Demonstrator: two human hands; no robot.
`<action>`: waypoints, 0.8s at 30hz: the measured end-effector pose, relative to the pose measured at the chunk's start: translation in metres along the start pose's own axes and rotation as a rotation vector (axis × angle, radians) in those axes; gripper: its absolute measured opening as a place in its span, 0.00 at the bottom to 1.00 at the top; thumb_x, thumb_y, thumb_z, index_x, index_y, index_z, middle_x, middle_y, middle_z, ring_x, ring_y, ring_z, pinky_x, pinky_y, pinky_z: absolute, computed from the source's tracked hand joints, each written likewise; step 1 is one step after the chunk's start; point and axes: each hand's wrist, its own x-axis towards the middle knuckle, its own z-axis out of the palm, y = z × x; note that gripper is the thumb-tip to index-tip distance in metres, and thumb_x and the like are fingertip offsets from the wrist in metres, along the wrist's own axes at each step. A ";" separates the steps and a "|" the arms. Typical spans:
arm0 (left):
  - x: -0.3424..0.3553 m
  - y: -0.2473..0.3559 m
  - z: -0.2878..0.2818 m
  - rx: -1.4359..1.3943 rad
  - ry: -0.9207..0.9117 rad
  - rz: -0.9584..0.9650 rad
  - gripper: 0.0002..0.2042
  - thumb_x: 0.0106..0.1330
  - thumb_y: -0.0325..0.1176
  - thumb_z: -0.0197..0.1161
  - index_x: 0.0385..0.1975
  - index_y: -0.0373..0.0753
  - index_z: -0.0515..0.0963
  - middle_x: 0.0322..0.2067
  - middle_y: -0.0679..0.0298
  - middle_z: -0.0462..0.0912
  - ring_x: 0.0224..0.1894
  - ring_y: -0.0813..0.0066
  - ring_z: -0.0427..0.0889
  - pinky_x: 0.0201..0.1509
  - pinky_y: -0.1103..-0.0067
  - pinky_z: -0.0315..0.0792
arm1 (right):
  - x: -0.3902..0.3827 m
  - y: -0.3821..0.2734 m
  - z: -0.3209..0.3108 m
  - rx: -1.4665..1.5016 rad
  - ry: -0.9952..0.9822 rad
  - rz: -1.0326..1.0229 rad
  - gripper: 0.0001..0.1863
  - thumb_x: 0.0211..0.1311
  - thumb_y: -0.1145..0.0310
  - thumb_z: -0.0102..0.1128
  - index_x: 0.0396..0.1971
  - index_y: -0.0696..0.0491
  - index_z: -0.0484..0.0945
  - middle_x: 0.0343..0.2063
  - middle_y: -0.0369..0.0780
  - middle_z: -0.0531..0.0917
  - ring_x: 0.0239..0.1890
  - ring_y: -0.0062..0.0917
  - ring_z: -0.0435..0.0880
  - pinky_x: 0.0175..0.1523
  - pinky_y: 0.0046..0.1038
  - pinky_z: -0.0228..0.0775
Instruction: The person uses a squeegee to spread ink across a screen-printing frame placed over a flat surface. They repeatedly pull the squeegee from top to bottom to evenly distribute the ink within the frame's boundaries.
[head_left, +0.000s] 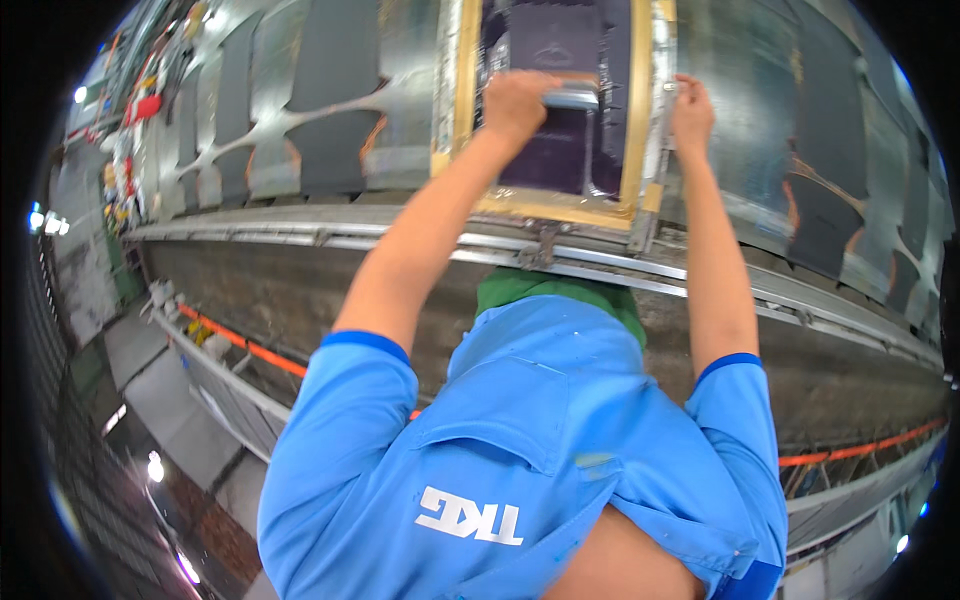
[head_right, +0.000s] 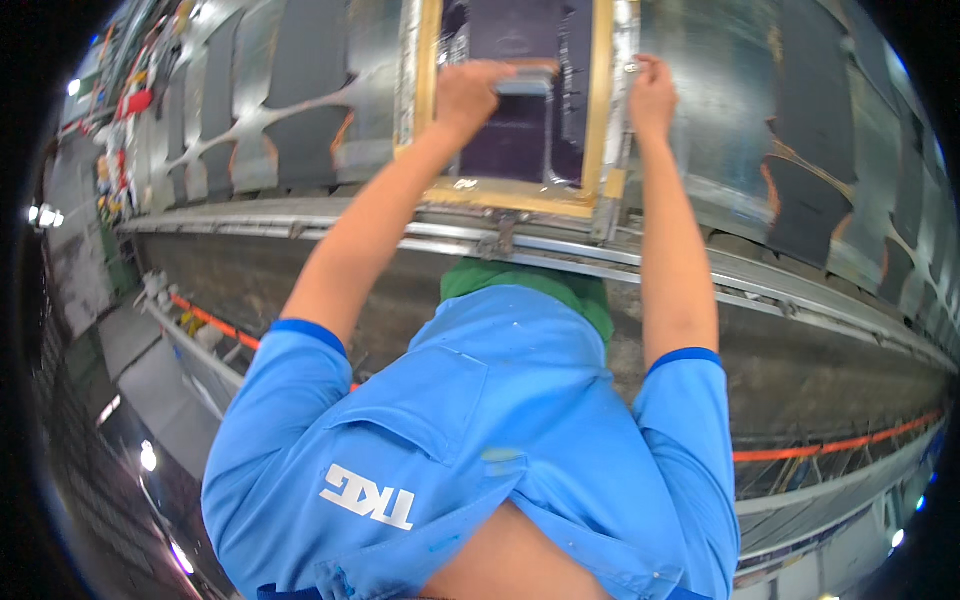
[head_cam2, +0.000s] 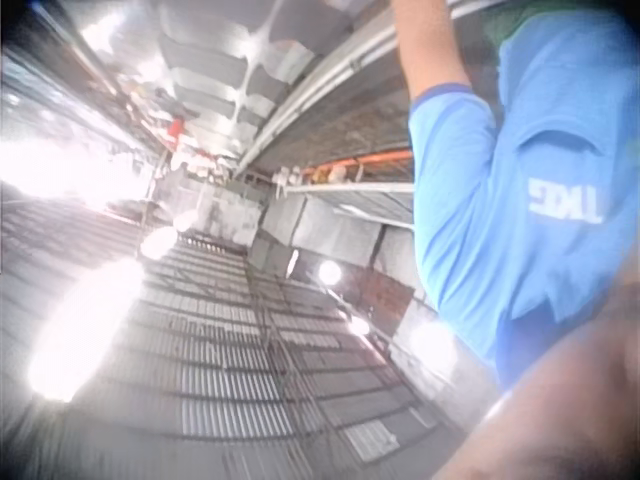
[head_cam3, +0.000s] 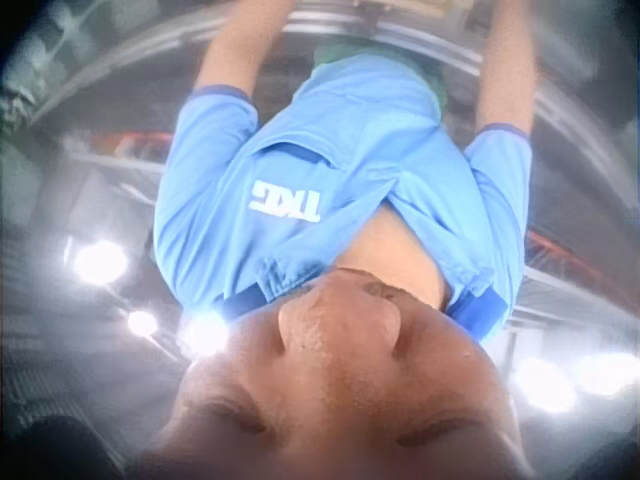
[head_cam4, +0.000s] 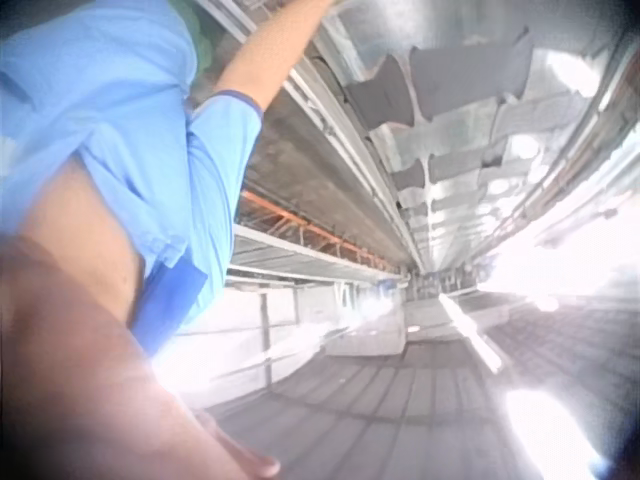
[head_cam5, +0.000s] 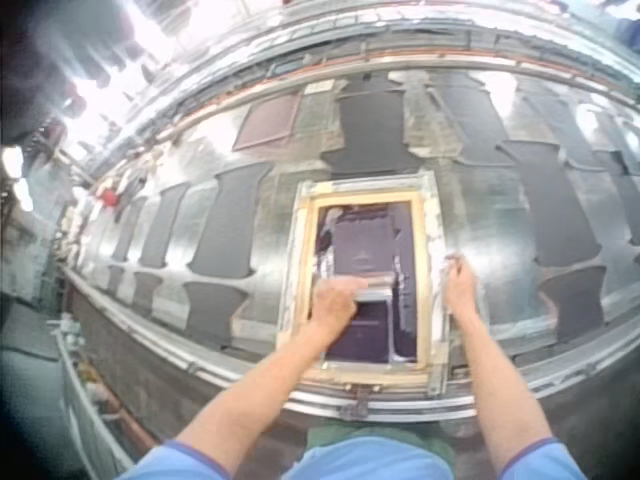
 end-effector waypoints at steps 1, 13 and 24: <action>-0.031 0.016 -0.006 -0.010 0.003 -0.001 0.17 0.53 0.20 0.59 0.36 0.52 0.88 0.38 0.71 0.90 0.42 0.71 0.87 0.40 0.71 0.70 | 0.003 0.000 0.000 -0.003 0.013 -0.017 0.14 0.74 0.59 0.50 0.46 0.47 0.83 0.35 0.42 0.87 0.39 0.35 0.85 0.49 0.35 0.74; -0.100 0.049 -0.023 -0.069 0.090 -0.050 0.20 0.49 0.20 0.61 0.39 0.53 0.85 0.42 0.76 0.87 0.48 0.75 0.84 0.47 0.70 0.69 | 0.023 0.033 0.005 0.110 -0.055 0.019 0.13 0.73 0.63 0.51 0.47 0.46 0.84 0.35 0.41 0.86 0.38 0.29 0.83 0.48 0.31 0.72; 0.158 -0.065 0.018 0.041 -0.080 -0.115 0.14 0.59 0.31 0.60 0.39 0.58 0.88 0.38 0.68 0.88 0.41 0.62 0.86 0.45 0.64 0.74 | -0.016 -0.017 -0.006 0.054 -0.014 0.055 0.10 0.72 0.64 0.52 0.45 0.47 0.82 0.22 0.41 0.78 0.27 0.28 0.77 0.38 0.33 0.69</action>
